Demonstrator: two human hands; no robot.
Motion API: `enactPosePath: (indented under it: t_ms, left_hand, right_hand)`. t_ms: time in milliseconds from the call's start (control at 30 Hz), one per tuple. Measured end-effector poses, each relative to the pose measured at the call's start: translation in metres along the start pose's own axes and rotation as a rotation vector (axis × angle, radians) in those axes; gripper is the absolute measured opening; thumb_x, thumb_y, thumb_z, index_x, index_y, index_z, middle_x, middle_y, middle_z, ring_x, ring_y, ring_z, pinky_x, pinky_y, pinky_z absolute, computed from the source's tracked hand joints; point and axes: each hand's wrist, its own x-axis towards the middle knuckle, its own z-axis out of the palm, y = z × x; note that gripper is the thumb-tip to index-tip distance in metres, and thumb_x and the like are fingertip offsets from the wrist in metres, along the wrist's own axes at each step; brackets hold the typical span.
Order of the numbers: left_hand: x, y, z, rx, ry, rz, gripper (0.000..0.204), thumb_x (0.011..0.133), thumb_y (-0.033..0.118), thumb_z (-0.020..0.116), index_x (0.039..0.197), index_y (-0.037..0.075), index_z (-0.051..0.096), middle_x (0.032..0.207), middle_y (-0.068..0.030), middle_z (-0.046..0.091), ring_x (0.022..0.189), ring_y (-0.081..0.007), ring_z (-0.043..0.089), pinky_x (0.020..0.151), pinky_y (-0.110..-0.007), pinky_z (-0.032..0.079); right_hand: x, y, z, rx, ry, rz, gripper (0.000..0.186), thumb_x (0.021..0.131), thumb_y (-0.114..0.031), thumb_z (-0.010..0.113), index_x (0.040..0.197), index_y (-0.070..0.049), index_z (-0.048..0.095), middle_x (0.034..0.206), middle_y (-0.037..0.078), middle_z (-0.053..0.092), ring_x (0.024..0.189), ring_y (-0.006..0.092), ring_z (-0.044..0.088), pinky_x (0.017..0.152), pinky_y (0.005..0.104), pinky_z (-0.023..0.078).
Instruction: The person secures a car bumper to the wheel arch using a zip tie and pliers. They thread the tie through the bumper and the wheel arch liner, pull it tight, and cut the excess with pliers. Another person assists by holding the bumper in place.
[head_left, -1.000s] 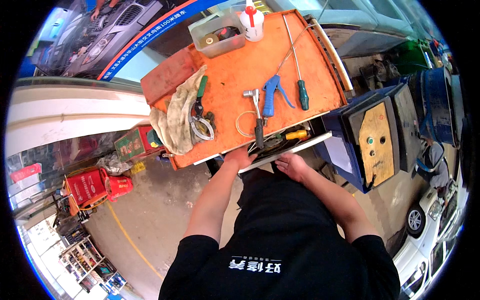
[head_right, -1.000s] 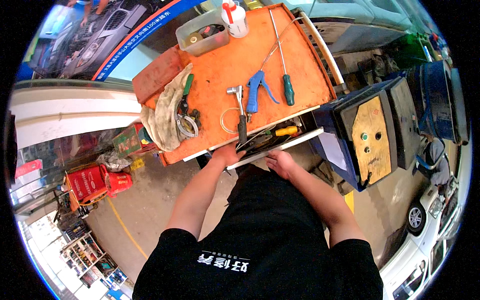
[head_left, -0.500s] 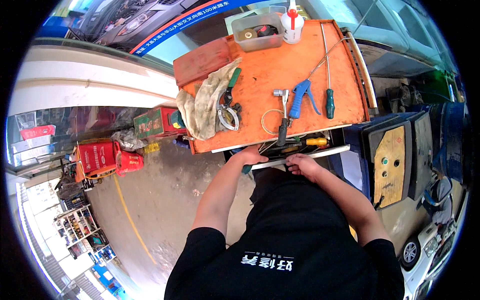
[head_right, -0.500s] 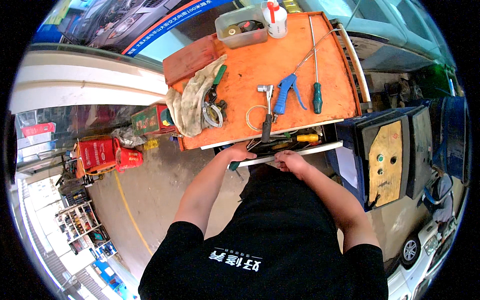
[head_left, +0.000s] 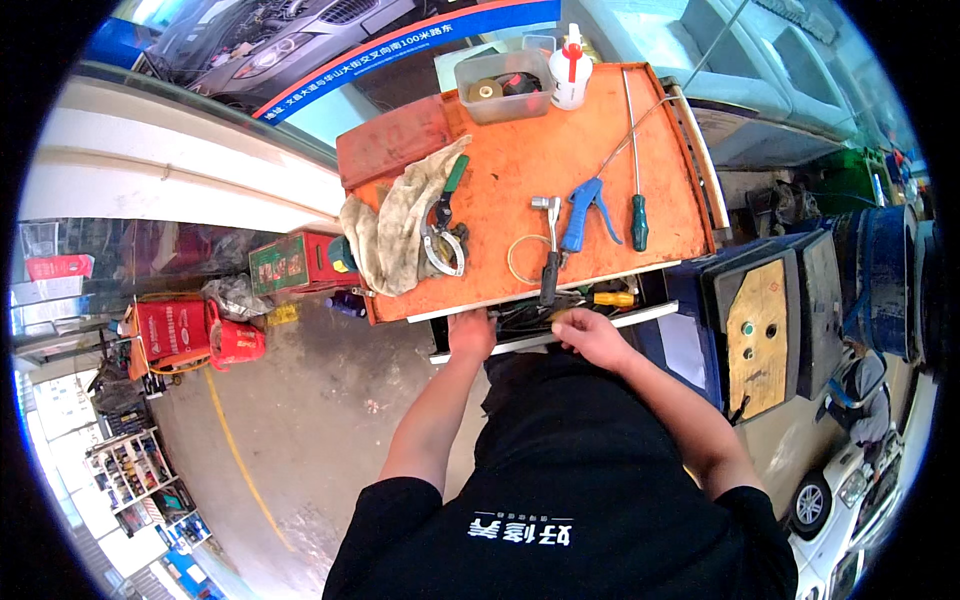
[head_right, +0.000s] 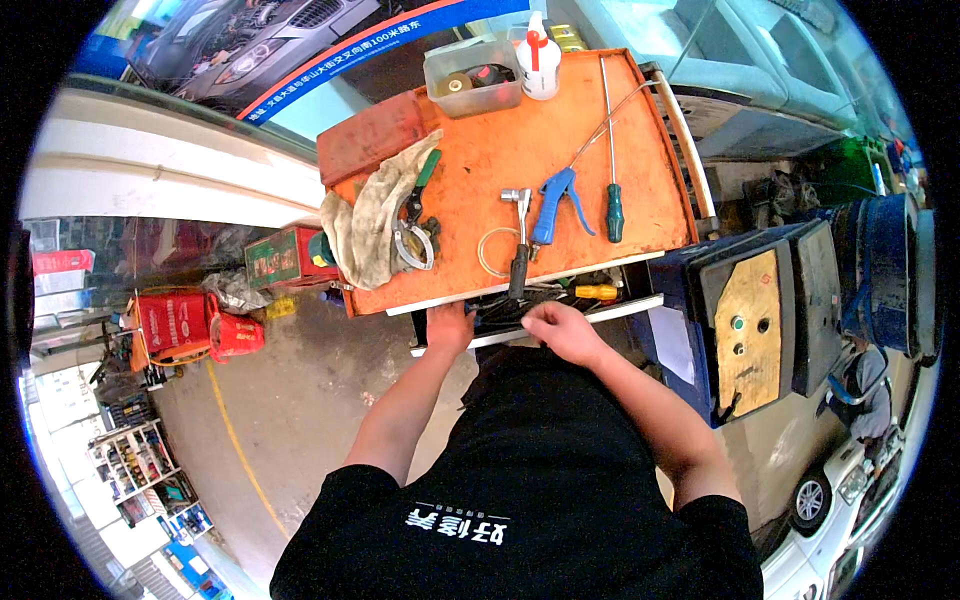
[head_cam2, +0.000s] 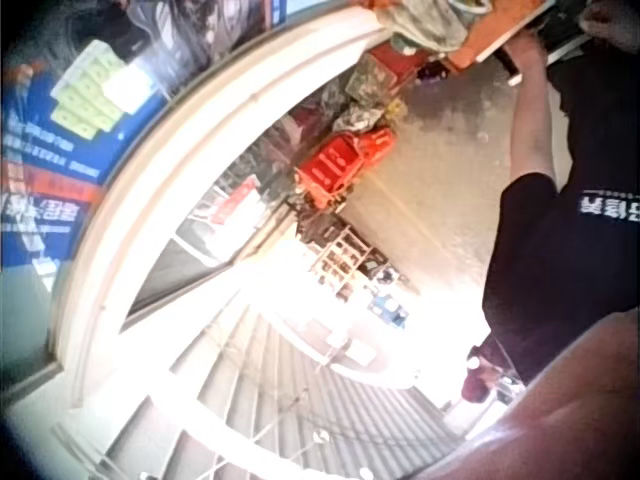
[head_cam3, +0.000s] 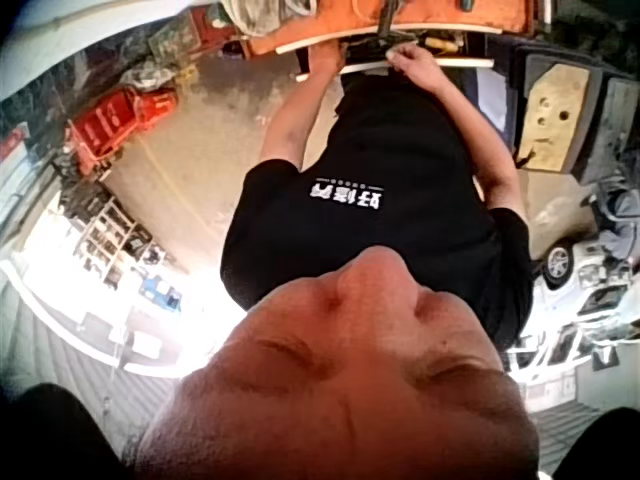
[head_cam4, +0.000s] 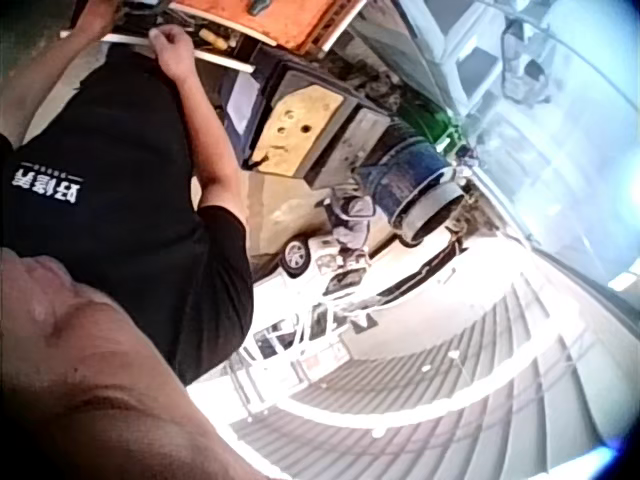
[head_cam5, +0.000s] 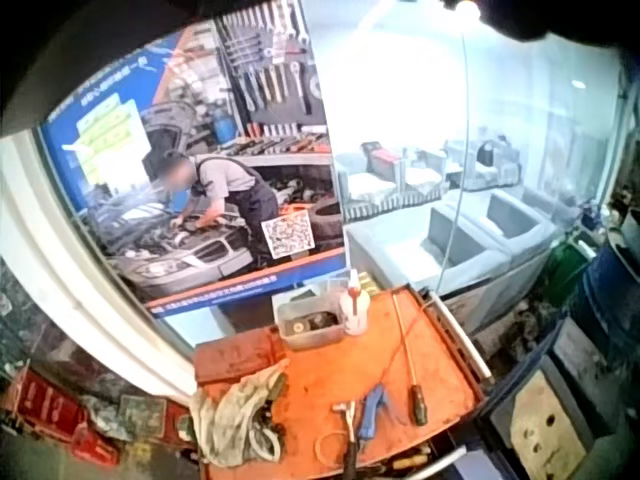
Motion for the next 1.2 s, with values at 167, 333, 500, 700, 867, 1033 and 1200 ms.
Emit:
enactPosePath:
  t_ms: [167,333,500,700,867,1033,1200]
  left_hand:
    - [-0.038,0.008,-0.015,-0.212,0.173,-0.071,0.062,0.089,0.028,0.071,0.143,0.005,0.050,0.142,-0.0164,0.056,0.138,-0.0325,0.047,0.122,-0.050,0.026]
    - [-0.069,-0.005,-0.010,-0.349,0.216,-0.202,0.055,0.088,0.024,0.072,0.138,0.008,0.056,0.138,-0.0177,0.059,0.134,-0.0341,0.051,0.116,-0.049,0.032]
    - [-0.081,-0.035,0.001,-0.408,0.168,-0.273,0.049,0.087,0.025,0.073,0.133,0.012,0.060,0.135,-0.0159,0.060,0.133,-0.0334,0.052,0.114,-0.051,0.033]
    - [-0.067,-0.040,-0.012,-0.383,0.059,-0.201,0.029,0.087,0.020,0.073,0.113,0.009,0.068,0.118,-0.0131,0.069,0.117,-0.0304,0.063,0.101,-0.044,0.048]
    - [-0.058,-0.064,0.031,-0.800,0.231,-0.441,0.034,0.085,0.018,0.077,0.114,0.005,0.064,0.109,-0.0165,0.070,0.086,-0.0279,0.071,0.079,-0.038,0.057]
    - [-0.067,-0.078,0.041,-1.467,0.215,-1.418,0.059,0.087,0.016,0.071,0.137,0.000,0.044,0.117,-0.0234,0.064,0.104,-0.0361,0.067,0.091,-0.048,0.055]
    - [-0.073,-0.096,0.062,-2.200,-0.313,-1.357,0.053,0.093,0.015,0.058,0.137,-0.007,0.040,0.136,-0.0240,0.054,0.122,-0.0387,0.059,0.111,-0.052,0.046]
  right_hand:
    - [0.007,-0.065,0.010,0.220,0.089,0.112,0.050,0.095,-0.048,0.070,0.113,-0.001,0.067,0.099,0.004,0.070,0.078,0.0115,0.064,0.067,0.0269,0.052]
    - [0.027,-0.056,0.025,0.276,0.141,-0.016,0.033,0.099,-0.036,0.069,0.102,-0.004,0.066,0.086,0.002,0.067,0.072,0.0095,0.060,0.066,0.0259,0.050]
    - [-0.002,-0.060,0.028,0.312,0.031,-0.124,0.025,0.102,-0.031,0.064,0.095,-0.007,0.063,0.080,-0.001,0.063,0.068,0.0077,0.057,0.062,0.0232,0.045]
    - [0.027,-0.081,0.042,0.540,-0.016,-0.171,0.027,0.104,-0.030,0.062,0.088,-0.009,0.059,0.071,-0.004,0.053,0.059,0.0089,0.046,0.056,0.0265,0.039]
    - [0.048,-0.106,0.058,0.661,0.054,-0.173,0.029,0.101,-0.035,0.066,0.099,-0.006,0.067,0.078,-0.002,0.056,0.066,0.0089,0.050,0.054,0.0259,0.039]
    - [-0.015,-0.036,0.014,0.252,0.035,0.082,0.031,0.098,-0.032,0.068,0.106,-0.003,0.070,0.079,0.002,0.066,0.070,0.0086,0.058,0.058,0.0249,0.044]
    - [-0.010,0.102,-0.049,0.828,0.619,0.298,0.008,0.095,-0.016,0.059,0.095,-0.008,0.061,0.084,0.003,0.060,0.080,0.0156,0.057,0.075,0.0322,0.049]
